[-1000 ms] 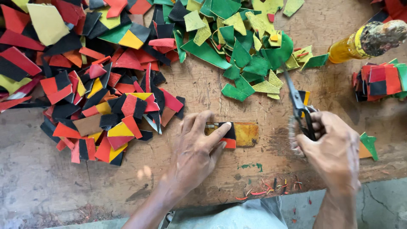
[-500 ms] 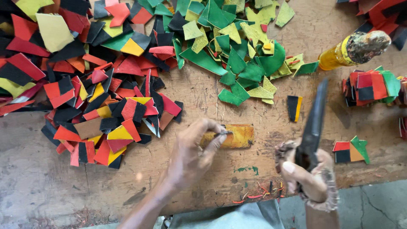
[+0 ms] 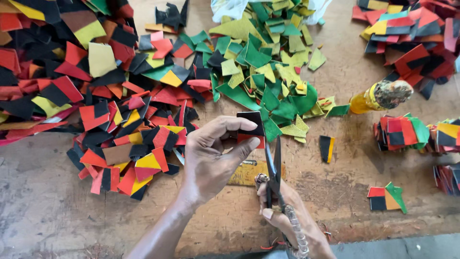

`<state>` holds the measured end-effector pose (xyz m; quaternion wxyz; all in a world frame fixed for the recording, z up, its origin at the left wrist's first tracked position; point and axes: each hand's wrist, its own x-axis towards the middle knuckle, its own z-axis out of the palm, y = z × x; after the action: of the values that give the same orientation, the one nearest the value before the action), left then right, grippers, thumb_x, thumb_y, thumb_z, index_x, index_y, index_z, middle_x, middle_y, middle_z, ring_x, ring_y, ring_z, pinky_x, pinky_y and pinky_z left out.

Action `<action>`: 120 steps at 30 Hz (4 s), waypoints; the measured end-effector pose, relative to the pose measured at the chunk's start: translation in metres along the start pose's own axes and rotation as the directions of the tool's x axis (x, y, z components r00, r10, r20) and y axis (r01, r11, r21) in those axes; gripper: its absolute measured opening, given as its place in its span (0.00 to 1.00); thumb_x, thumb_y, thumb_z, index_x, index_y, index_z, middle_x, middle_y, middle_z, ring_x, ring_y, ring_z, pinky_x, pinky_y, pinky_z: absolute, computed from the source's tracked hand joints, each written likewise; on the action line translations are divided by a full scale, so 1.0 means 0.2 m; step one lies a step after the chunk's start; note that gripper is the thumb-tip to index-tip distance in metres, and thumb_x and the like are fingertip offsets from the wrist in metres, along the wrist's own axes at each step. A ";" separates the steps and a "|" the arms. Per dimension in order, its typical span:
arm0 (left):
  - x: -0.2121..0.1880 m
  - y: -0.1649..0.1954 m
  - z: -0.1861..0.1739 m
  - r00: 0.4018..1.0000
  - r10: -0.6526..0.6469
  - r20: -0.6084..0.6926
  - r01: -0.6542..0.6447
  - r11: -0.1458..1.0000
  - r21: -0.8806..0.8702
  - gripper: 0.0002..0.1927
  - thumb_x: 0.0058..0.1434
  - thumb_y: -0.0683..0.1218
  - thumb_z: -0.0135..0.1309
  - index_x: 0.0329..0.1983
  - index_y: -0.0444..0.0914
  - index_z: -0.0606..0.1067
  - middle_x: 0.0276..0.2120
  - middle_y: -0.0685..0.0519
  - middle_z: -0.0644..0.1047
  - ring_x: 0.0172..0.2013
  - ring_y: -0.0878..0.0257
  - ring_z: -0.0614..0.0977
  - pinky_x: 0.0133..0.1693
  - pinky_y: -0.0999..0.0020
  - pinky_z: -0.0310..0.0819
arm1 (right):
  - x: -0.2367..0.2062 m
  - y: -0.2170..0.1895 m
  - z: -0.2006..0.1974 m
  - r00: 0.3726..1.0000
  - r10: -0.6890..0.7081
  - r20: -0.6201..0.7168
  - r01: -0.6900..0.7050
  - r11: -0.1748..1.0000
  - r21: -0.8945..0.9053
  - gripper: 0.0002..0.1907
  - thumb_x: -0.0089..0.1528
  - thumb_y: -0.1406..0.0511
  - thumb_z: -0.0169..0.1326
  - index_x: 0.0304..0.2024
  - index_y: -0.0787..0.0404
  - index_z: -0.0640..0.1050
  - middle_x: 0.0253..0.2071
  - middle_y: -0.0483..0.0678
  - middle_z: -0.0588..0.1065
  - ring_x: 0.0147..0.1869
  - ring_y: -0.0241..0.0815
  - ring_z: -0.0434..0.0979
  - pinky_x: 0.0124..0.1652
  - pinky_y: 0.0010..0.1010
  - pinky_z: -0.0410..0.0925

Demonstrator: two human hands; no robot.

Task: The person cuts small multicolored foam pieces with scissors at a wooden workbench, then picks pieces from piles of red, green, yellow and black scraps and aligns and stacks them into small layered piles, occasionally trimming edges off pieces before adding them to the stacks.

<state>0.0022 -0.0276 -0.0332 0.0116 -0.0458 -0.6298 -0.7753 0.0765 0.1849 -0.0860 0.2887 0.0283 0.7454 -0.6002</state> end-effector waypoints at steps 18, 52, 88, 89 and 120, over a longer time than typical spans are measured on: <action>-0.04 0.04 0.05 0.984 0.149 -0.102 -0.126 0.971 0.204 0.18 0.60 0.33 0.62 0.54 0.31 0.78 0.50 0.49 0.80 0.46 0.67 0.85 0.48 0.75 0.84 | 0.02 -0.05 0.05 0.998 -0.064 -0.007 0.063 0.998 -0.016 0.13 0.52 0.60 0.56 0.30 0.60 0.70 0.23 0.43 0.66 0.26 0.35 0.66 0.28 0.31 0.64; -0.05 0.00 0.07 0.978 0.176 -0.112 -0.135 0.945 0.299 0.18 0.60 0.34 0.63 0.54 0.32 0.78 0.51 0.48 0.80 0.48 0.67 0.84 0.49 0.75 0.82 | 0.05 0.08 0.10 0.953 -0.280 -0.114 0.283 0.959 0.006 0.09 0.62 0.69 0.53 0.26 0.62 0.73 0.16 0.40 0.67 0.16 0.29 0.70 0.18 0.23 0.66; -0.08 -0.02 0.10 0.990 0.132 -0.055 -0.113 0.959 0.261 0.19 0.60 0.34 0.62 0.56 0.34 0.78 0.54 0.48 0.79 0.51 0.65 0.84 0.52 0.73 0.83 | 0.14 0.07 0.07 0.952 -0.274 -0.138 0.282 0.958 0.042 0.11 0.62 0.63 0.56 0.28 0.63 0.75 0.20 0.41 0.70 0.18 0.30 0.72 0.18 0.25 0.68; -0.09 -0.02 0.10 0.989 0.137 -0.052 -0.117 0.953 0.279 0.20 0.60 0.34 0.62 0.56 0.34 0.78 0.54 0.48 0.80 0.51 0.65 0.84 0.52 0.73 0.83 | 0.14 0.06 0.07 0.955 -0.258 -0.147 0.264 0.964 0.023 0.11 0.62 0.63 0.56 0.28 0.63 0.75 0.19 0.41 0.70 0.19 0.30 0.72 0.19 0.25 0.67; -0.26 -0.25 0.08 0.994 -0.041 0.100 -0.042 0.709 0.704 0.22 0.55 0.36 0.64 0.54 0.35 0.77 0.50 0.44 0.78 0.50 0.50 0.78 0.52 0.59 0.73 | -0.02 -0.01 -0.32 0.794 -0.459 -0.399 -0.054 0.600 -0.798 0.17 0.53 0.63 0.65 0.42 0.63 0.80 0.41 0.54 0.79 0.43 0.52 0.80 0.43 0.40 0.72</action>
<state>0.0504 -0.0039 -0.0836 -0.0057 -0.0799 -0.8777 -0.4724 0.0542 0.2444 -0.0757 -0.0385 -0.0113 0.9765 -0.2116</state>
